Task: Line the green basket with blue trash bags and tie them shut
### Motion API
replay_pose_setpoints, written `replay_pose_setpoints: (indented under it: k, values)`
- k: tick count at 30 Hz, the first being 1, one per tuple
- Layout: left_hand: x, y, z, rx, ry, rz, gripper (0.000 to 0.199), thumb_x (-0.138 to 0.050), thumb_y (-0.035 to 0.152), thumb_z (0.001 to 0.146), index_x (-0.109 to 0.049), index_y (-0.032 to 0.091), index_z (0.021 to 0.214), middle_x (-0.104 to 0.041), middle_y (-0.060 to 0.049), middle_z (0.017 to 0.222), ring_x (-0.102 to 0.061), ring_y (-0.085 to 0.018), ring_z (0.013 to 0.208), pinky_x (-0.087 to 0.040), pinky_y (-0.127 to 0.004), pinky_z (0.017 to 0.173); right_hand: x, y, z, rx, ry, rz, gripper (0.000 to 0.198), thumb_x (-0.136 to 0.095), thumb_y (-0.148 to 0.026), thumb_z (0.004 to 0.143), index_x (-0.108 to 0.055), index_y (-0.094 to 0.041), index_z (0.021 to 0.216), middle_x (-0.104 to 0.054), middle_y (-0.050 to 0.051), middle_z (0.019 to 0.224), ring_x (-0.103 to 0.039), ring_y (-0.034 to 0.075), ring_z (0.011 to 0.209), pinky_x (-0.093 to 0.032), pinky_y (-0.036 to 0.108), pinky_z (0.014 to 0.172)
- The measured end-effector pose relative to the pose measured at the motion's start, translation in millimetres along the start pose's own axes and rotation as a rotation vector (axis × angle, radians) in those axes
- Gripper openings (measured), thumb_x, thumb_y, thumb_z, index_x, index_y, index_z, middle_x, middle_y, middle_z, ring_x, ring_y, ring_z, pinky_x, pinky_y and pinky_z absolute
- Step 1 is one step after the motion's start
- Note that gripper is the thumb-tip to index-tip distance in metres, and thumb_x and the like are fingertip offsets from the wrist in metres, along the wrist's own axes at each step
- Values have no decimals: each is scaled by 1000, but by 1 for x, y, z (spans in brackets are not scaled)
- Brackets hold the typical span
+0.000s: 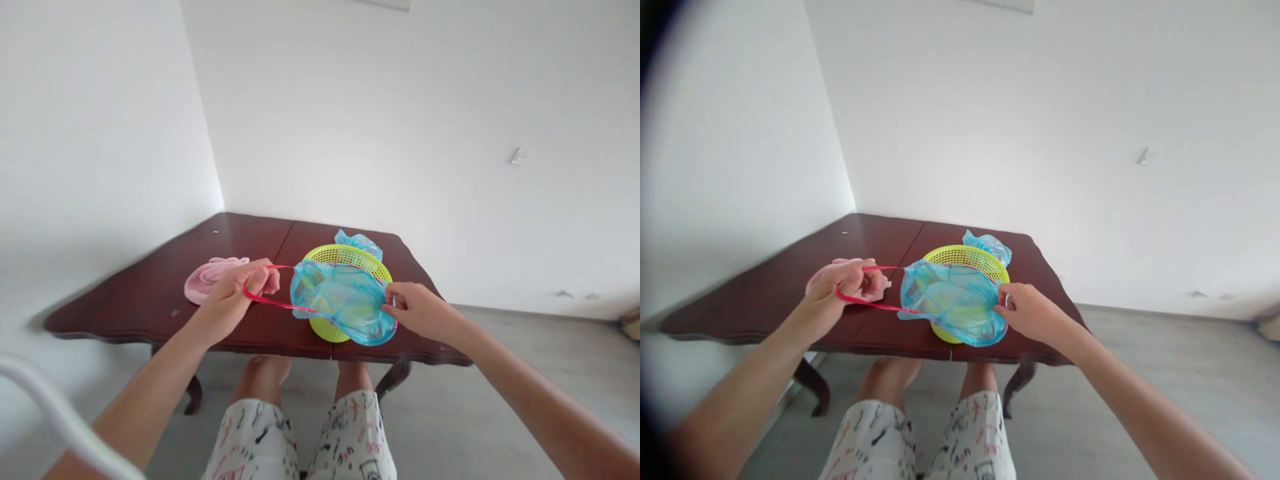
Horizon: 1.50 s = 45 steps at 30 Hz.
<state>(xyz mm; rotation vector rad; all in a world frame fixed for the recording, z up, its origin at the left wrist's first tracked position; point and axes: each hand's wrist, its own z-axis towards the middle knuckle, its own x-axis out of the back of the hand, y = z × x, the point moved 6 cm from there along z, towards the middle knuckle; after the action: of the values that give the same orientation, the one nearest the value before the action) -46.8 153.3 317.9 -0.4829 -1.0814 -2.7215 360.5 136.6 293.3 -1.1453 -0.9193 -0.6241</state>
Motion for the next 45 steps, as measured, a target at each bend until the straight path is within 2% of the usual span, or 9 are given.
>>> replay_pose_setpoints:
  k: [3,6,11,15,20,28,33,41,45]
  values:
    - [-6,-4,-7,70,-65,-114,70,-58,89,114,-84,25,105,-79,-10,93,-72,-28,87,-58,-38,73,1,0,-5,25,-39,47,23,-78,-30,99,-63,-27,83,-73,2,73,-63,19,66,-43,34,61]
    - [-8,-8,-12,111,-61,-182,76,-65,94,107,-85,22,120,-80,-12,108,-70,-27,96,-59,-36,82,-1,12,-11,-126,-50,186,24,-81,-42,100,-61,-28,97,-75,2,76,-69,21,65,-47,32,57]
    - [-14,-8,-16,92,-46,-301,72,-74,88,107,-86,22,132,-76,-11,115,-69,-25,103,-59,-36,92,-9,21,-14,-126,143,487,41,-91,-46,88,-68,-26,116,-79,2,89,-71,19,69,-56,33,64]
    - [-13,6,-4,55,-4,-254,71,-72,85,110,-84,24,145,-75,-10,117,-66,-23,101,-58,-34,91,-2,20,-16,-112,210,605,41,-97,-55,86,-78,-23,104,-83,6,95,-73,21,81,-58,34,73]
    - [-11,27,31,31,70,-146,69,-65,83,114,-85,24,143,-71,-8,114,-60,-21,91,-53,-32,81,28,1,-22,-160,199,771,58,-102,-74,87,-74,-23,89,-65,-3,74,-51,12,63,-37,26,56]
    - [-27,39,101,-33,129,-141,86,-52,95,113,-80,21,146,-77,-15,132,-68,-25,102,-57,-36,91,75,-19,-4,26,620,960,40,-104,-64,85,-90,-27,90,-82,5,94,-66,19,81,-53,31,70]
    - [-36,40,150,125,91,-172,60,-61,76,114,-81,24,135,-78,-14,147,-71,-30,124,-58,-37,93,102,-29,24,83,722,1075,26,-99,-52,86,-89,-28,89,-86,5,99,-72,21,86,-59,34,77]
    - [-34,50,201,158,206,-265,33,-62,47,113,-74,28,137,-72,-11,154,-68,-30,135,-60,-41,105,137,-77,61,248,543,1065,43,-100,-56,88,-89,-39,126,-89,0,145,-80,28,135,-66,44,108]
    - [-30,62,200,55,311,-133,37,-62,50,116,-74,30,145,-65,-14,160,-60,-34,150,-57,-49,119,134,-105,62,430,485,989,72,-102,-48,88,-76,-50,155,-84,-2,156,-82,27,131,-68,48,111]
